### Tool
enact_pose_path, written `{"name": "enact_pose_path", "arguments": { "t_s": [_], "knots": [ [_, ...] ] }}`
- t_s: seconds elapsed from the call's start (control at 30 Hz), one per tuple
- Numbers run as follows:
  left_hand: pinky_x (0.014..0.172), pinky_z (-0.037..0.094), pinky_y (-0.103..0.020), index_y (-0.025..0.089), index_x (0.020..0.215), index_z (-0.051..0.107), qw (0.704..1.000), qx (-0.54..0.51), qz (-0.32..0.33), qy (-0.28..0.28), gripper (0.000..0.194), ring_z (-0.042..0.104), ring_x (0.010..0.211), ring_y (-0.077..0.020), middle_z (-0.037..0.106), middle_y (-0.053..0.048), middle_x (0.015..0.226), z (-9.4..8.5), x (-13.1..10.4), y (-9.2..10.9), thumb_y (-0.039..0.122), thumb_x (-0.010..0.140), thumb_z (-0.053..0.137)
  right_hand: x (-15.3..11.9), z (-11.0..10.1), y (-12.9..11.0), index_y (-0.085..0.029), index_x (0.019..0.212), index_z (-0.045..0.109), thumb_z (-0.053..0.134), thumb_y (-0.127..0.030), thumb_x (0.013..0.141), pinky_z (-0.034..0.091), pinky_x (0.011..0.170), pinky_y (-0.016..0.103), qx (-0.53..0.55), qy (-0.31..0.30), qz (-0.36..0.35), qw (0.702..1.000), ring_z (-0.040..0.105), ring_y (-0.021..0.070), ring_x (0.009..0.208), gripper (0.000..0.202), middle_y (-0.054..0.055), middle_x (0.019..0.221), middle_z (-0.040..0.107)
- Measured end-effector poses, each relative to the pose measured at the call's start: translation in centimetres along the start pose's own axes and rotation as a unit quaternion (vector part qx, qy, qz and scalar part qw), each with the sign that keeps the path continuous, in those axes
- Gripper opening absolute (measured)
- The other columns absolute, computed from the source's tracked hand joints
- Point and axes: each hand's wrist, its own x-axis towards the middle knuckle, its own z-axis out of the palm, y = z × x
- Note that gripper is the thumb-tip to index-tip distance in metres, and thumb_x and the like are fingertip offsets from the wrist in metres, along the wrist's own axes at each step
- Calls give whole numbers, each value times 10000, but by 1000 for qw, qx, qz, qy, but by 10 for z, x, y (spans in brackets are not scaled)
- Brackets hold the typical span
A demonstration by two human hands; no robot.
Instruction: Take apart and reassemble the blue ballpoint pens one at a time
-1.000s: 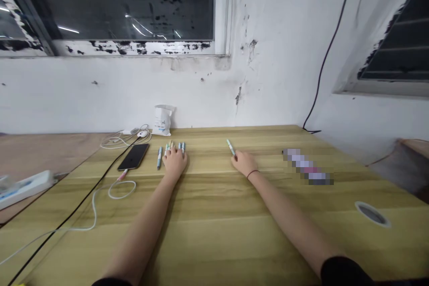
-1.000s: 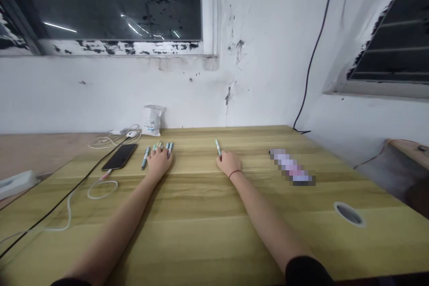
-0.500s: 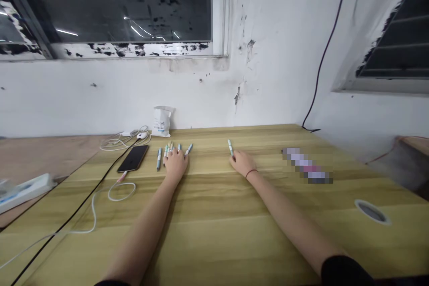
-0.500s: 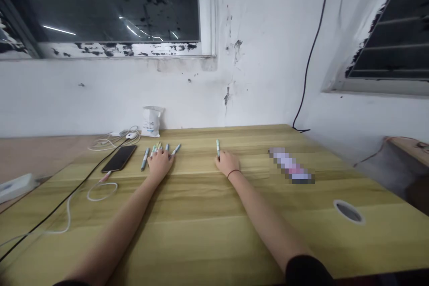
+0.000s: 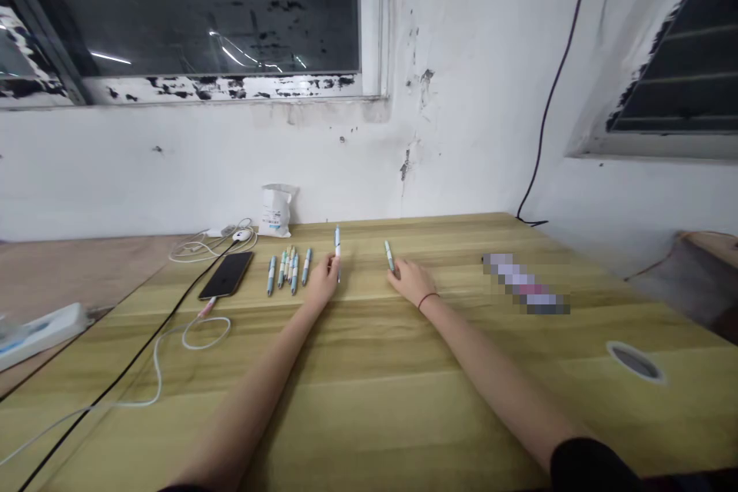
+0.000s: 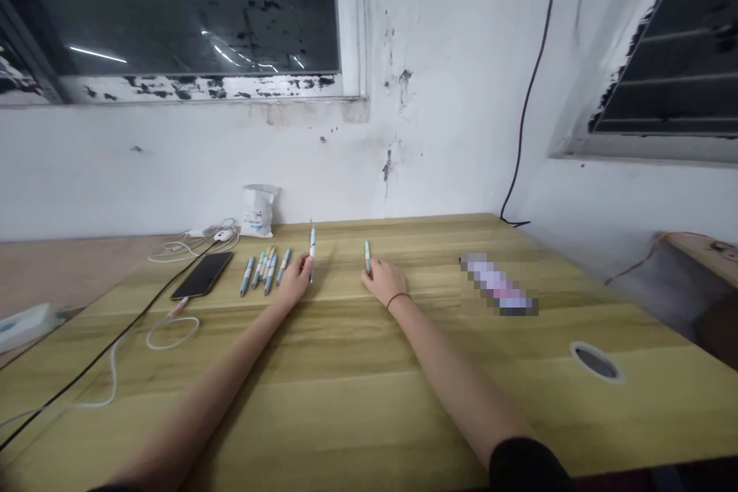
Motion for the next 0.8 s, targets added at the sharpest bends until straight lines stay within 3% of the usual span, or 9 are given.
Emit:
{"name": "enact_pose_path", "arguments": {
  "t_s": [0.1, 0.23, 0.33, 0.53, 0.67, 0.8],
  "knots": [
    [604, 469, -257, 140, 1074, 499, 993, -107, 0, -47, 414, 594, 658, -145, 613, -38, 771, 8, -4, 5, 474, 839, 431, -7, -2, -14, -192, 919, 579, 406, -380, 885, 365, 640, 260, 62, 39, -67, 995, 571, 179, 758, 258, 68, 852, 635],
    [657, 503, -266, 149, 965, 521, 973, -207, -4, -105, 432, 622, 724, -151, 632, -50, 829, 14, -10, 12, 521, 749, 556, -15, 3, -33, -215, 996, 559, 358, -333, 924, 390, 706, 250, 191, 54, -178, 964, 576, 160, 827, 244, 44, 887, 639],
    [700, 516, -284, 150, 904, 543, 959, -255, -18, -122, 407, 632, 763, -160, 631, -64, 910, 13, -11, 15, 494, 704, 629, -16, 10, -37, -228, 957, 567, 382, -288, 914, 397, 676, 248, 239, 36, -169, 955, 583, 154, 784, 199, 25, 853, 646],
    [755, 519, -313, 172, 1035, 535, 919, -378, -66, -95, 461, 643, 778, -166, 645, -47, 911, 3, -5, 11, 418, 678, 691, -6, 18, -25, -212, 953, 573, 462, -245, 868, 417, 627, 247, 314, 23, -140, 939, 573, 139, 679, 144, 17, 821, 644],
    [819, 505, -345, 176, 1052, 530, 888, -441, -84, -98, 518, 643, 844, -183, 653, -63, 989, 0, -3, 9, 357, 621, 753, -2, 20, -21, -187, 940, 607, 436, -167, 869, 425, 714, 265, 289, 23, -173, 941, 576, 153, 788, 185, 45, 875, 643],
    [859, 488, -365, 187, 1173, 480, 894, -430, -44, -118, 613, 621, 924, -193, 650, -79, 1019, 0, -3, 11, 384, 649, 730, -2, 18, -22, -176, 878, 623, 444, -138, 864, 412, 727, 247, 244, 13, -185, 952, 567, 144, 793, 183, 36, 847, 647]
  ]
}}
